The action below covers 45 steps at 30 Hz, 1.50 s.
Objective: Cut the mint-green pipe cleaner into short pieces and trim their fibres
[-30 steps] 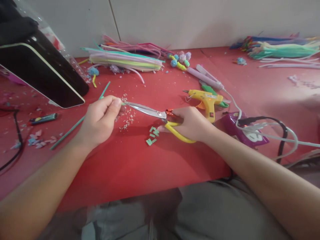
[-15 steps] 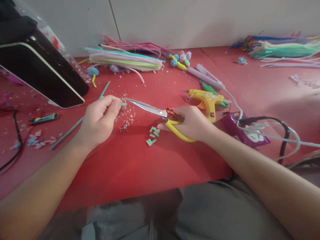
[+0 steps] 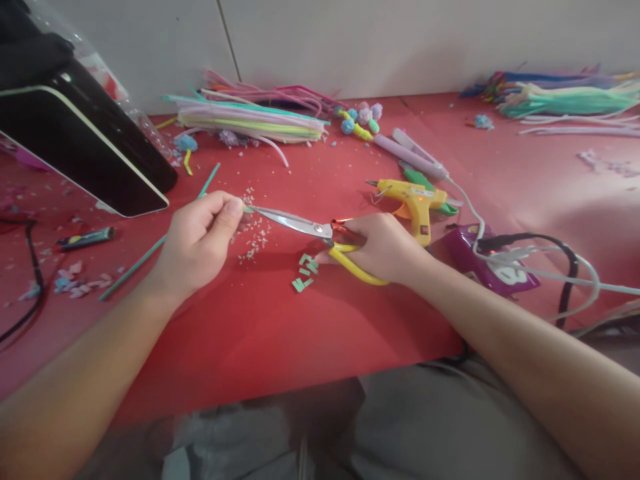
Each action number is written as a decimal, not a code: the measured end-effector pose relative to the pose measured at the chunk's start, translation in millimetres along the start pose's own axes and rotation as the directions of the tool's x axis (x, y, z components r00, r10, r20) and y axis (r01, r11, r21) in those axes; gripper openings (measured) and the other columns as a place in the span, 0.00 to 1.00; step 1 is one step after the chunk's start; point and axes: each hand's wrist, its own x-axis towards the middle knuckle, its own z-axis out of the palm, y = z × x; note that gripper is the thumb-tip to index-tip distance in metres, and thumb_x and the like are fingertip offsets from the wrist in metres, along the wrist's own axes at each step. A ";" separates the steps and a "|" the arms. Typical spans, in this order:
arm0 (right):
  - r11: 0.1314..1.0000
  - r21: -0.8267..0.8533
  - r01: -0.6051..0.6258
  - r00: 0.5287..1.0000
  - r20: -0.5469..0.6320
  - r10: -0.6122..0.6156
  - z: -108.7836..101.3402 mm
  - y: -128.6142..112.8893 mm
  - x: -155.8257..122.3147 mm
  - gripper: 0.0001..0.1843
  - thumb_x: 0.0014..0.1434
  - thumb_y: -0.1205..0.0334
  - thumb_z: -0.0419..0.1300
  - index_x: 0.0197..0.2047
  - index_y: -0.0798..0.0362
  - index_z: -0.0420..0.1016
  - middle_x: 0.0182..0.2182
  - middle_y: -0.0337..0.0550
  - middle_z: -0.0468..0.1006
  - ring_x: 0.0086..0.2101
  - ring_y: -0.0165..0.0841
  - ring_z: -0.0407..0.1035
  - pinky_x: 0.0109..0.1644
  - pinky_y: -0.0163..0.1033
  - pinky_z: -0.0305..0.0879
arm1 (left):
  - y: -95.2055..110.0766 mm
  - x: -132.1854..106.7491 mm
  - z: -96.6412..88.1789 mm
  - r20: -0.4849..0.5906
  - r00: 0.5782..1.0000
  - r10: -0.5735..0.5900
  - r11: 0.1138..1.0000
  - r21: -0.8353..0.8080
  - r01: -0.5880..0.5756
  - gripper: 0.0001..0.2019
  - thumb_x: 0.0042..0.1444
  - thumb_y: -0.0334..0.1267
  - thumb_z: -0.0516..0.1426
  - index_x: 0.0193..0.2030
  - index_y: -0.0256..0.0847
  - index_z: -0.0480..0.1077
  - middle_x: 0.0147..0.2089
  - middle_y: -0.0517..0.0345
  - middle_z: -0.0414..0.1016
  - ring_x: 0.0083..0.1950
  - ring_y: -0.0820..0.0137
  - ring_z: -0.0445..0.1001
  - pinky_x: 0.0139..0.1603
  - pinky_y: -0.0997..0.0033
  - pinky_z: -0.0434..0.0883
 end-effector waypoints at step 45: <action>0.997 0.069 -0.036 0.999 -0.004 0.036 -1.4 -0.4 -0.3 0.38 0.46 0.28 0.67 0.21 0.50 0.51 0.21 0.33 0.49 0.24 0.27 0.45 0.26 0.39 0.45 | -30.4 8.0 -35.6 -0.057 0.993 0.107 0.937 0.340 -0.082 0.09 0.64 0.36 0.55 0.46 0.42 0.77 0.46 0.51 0.76 0.44 0.64 0.75 0.49 0.62 0.73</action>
